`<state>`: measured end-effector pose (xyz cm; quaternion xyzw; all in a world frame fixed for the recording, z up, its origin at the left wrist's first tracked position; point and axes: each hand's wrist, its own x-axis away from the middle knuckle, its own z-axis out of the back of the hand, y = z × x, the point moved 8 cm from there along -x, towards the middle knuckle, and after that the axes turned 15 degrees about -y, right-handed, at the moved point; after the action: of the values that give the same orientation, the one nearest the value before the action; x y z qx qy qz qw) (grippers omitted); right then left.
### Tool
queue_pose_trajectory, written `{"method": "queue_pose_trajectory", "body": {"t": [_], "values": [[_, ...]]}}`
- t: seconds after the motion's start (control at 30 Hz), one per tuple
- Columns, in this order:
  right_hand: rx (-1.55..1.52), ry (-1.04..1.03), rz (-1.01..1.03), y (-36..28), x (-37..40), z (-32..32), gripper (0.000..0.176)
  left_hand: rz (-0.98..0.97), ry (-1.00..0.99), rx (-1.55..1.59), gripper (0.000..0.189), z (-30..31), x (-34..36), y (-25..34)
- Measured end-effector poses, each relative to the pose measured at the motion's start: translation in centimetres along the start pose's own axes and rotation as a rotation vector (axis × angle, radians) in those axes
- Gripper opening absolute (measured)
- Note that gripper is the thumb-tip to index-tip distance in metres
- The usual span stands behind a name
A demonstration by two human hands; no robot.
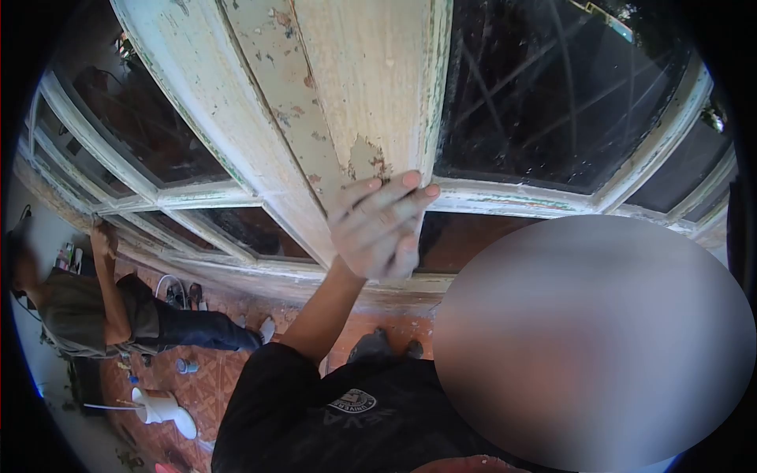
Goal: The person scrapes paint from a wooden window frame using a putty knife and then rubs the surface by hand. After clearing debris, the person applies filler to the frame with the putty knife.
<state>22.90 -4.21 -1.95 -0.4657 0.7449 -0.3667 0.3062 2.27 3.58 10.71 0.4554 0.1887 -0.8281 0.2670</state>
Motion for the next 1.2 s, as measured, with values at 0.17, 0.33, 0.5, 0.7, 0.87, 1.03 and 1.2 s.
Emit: {"method": "queue_pose_trajectory", "body": {"t": [0.17, 0.33, 0.5, 0.7, 0.87, 1.03, 1.2], "values": [[0.021, -0.244, -0.091, 0.7, 0.6, -2.7, 0.033, 0.041, -0.021, 0.0, 0.04, -1.3, 1.9, 0.7], [0.116, -0.354, -0.131, 0.8, 1.3, -4.8, 0.043, 0.334, -0.179, 0.561, 0.021, -4.7, 8.7, 1.4], [0.128, -0.643, -0.324, 4.1, 0.4, -7.3, 0.035, 0.502, -0.178, 1.396, 0.031, -5.3, 8.6, 2.1], [0.107, -0.859, -0.369, 6.6, 1.2, -12.6, 0.028, 0.731, -0.356, 1.45, 0.053, -5.2, 6.6, 1.1], [0.092, -0.814, -0.172, 6.2, 0.4, -15.0, 0.019, 0.931, -0.076, 1.417, 0.042, -3.0, 6.1, -2.2], [0.121, -0.788, -0.15, 5.7, -0.2, -15.7, 0.019, 0.817, -0.067, 1.458, 0.04, -2.9, 5.4, -3.0], [0.112, -0.733, -0.113, 6.1, -0.2, -14.7, 0.018, 0.799, -0.128, 1.457, 0.043, -3.6, 5.4, -3.0]]}}
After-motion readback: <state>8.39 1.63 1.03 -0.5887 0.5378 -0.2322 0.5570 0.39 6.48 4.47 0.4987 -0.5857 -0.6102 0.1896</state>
